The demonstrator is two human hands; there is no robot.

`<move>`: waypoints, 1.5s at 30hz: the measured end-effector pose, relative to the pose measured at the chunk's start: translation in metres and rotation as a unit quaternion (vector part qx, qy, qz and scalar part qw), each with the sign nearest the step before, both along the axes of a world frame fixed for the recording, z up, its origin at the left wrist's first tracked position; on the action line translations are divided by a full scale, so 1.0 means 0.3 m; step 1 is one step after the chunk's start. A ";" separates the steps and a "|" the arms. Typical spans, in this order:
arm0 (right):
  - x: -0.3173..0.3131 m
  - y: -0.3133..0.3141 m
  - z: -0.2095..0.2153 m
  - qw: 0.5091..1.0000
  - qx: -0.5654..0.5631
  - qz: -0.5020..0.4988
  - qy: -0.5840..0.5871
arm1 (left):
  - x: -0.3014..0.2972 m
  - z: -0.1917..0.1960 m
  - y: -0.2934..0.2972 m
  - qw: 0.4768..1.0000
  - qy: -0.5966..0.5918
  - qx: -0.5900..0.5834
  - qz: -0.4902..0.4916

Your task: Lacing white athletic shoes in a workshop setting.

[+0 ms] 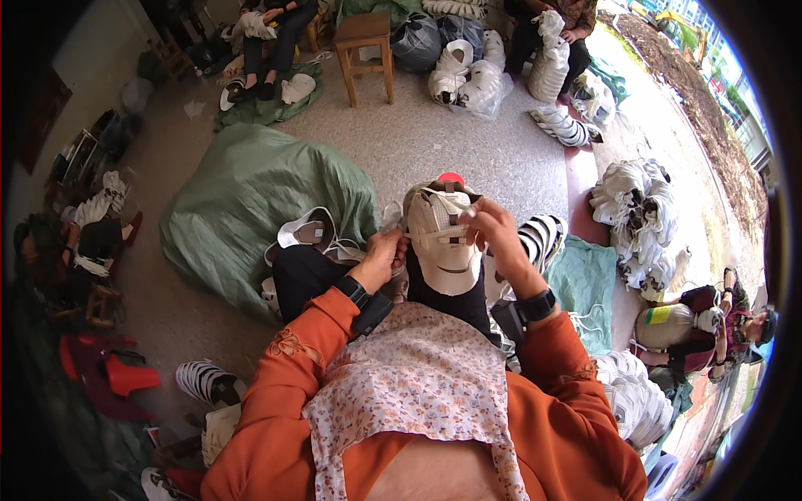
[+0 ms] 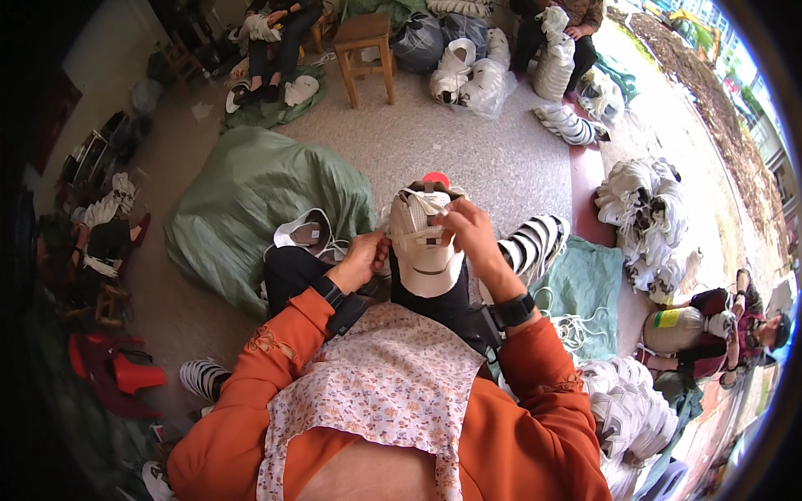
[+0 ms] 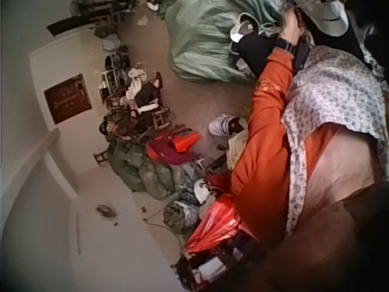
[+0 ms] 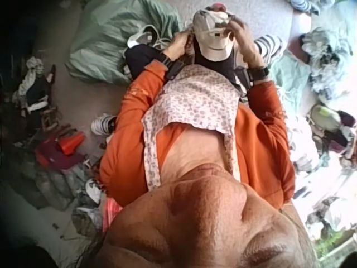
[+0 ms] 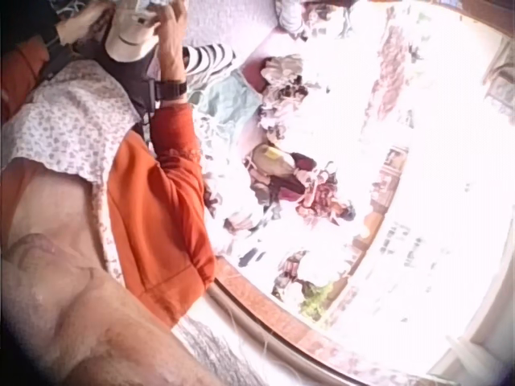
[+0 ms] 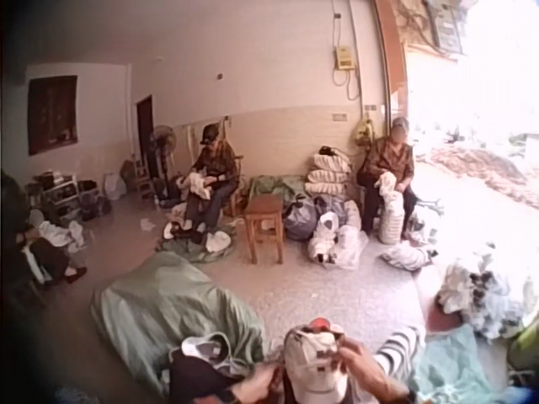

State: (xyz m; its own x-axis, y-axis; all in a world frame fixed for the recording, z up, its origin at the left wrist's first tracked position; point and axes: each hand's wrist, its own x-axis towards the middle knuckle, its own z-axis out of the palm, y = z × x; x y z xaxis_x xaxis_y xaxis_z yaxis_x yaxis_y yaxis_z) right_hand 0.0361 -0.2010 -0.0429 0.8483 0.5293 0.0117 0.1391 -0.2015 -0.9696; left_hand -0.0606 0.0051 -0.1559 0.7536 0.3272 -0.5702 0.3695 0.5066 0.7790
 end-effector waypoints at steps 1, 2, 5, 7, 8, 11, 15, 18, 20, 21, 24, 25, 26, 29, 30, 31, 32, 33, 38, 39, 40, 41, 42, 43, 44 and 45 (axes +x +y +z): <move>0.005 -0.030 0.019 0.988 0.096 0.038 0.118 | 0.004 -0.004 -0.003 1.000 -0.001 -0.005 -0.003; 0.008 -0.060 0.035 0.949 0.199 0.089 0.229 | 0.007 -0.009 -0.007 0.999 0.000 -0.042 0.029; 0.035 -0.158 0.069 0.927 0.285 0.049 0.238 | 0.020 -0.005 0.005 0.988 -0.027 -0.116 0.094; 0.060 -0.257 0.080 0.922 0.323 0.010 0.214 | 0.016 0.024 0.029 0.971 -0.069 -0.179 0.141; 0.075 -0.312 0.079 0.921 0.336 -0.006 0.198 | 0.013 0.050 0.050 0.965 -0.081 -0.204 0.141; 0.126 -0.495 0.050 0.908 0.367 -0.047 0.195 | -0.026 0.153 0.099 0.912 -0.208 -0.343 0.087; 0.193 -0.720 -0.026 0.903 0.332 -0.119 0.246 | -0.094 0.293 0.177 0.886 -0.273 -0.368 0.066; 0.189 -0.811 -0.073 0.933 0.183 -0.255 0.177 | -0.167 0.350 0.285 0.877 -0.332 -0.335 0.091; 0.182 -0.813 -0.077 0.894 -0.307 -0.323 0.041 | -0.231 0.373 0.389 0.879 -0.385 -0.250 0.127; 0.175 -0.796 -0.072 0.818 -0.497 -0.284 -0.056 | -0.272 0.381 0.441 0.881 -0.384 -0.214 0.174; 0.123 -0.657 -0.068 0.919 -0.308 -0.234 -0.074 | -0.423 0.408 0.577 0.846 -0.428 -0.234 0.214; 0.114 -0.598 -0.055 0.948 -0.250 -0.189 -0.061 | -0.467 0.419 0.618 0.845 -0.420 -0.220 0.248; 0.106 -0.534 -0.039 0.972 -0.186 -0.143 -0.028 | -0.514 0.428 0.653 0.835 -0.437 -0.233 0.240; 0.063 -0.324 -0.008 0.993 -0.093 -0.024 -0.067 | -0.624 0.449 0.725 0.823 -0.432 -0.225 0.291; 0.047 -0.258 0.002 0.994 -0.062 0.026 -0.081 | -0.652 0.458 0.744 0.808 -0.434 -0.231 0.325; 0.032 -0.195 0.008 0.990 -0.068 0.064 -0.103 | -0.676 0.467 0.757 0.793 -0.441 -0.237 0.347; 0.019 -0.139 0.010 0.983 -0.074 0.102 -0.135 | -0.699 0.478 0.763 0.792 -0.435 -0.235 0.359; 0.008 -0.092 0.010 0.974 -0.107 0.122 -0.158 | -0.717 0.490 0.765 0.807 -0.451 -0.212 0.316; -0.014 0.030 -0.023 0.926 -0.189 0.164 -0.282 | -0.639 0.547 0.685 0.881 -0.355 0.009 0.313; -0.010 0.030 -0.025 0.926 -0.181 0.163 -0.290 | -0.584 0.545 0.644 0.909 -0.300 0.052 0.286; -0.006 0.025 -0.023 0.932 -0.159 0.191 -0.262 | -0.521 0.535 0.592 0.932 -0.251 0.111 0.238; -0.003 0.021 -0.020 0.935 -0.163 0.216 -0.227 | -0.460 0.525 0.536 0.952 -0.219 0.132 0.167; -0.003 0.019 -0.015 0.935 -0.141 0.223 -0.236 | -0.395 0.504 0.469 0.949 -0.212 0.219 0.086; -0.008 0.013 -0.007 0.945 -0.143 0.212 -0.206 | -0.327 0.475 0.393 0.948 -0.194 0.247 0.044; -0.013 0.009 0.002 0.953 -0.144 0.199 -0.177 | -0.278 0.459 0.334 0.958 -0.174 0.227 -0.034; -0.019 0.008 0.012 0.952 -0.147 0.202 -0.179 | -0.229 0.434 0.269 0.958 -0.143 0.232 -0.094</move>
State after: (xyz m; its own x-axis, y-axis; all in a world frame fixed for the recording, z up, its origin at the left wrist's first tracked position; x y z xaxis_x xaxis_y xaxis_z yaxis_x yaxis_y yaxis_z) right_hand 0.0304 -0.1986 -0.0392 0.5447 0.8362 0.0628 0.5738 -0.3171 -0.7552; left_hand -0.1294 0.0858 -0.0257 0.9275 0.3389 -0.1577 0.1578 0.0275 0.9871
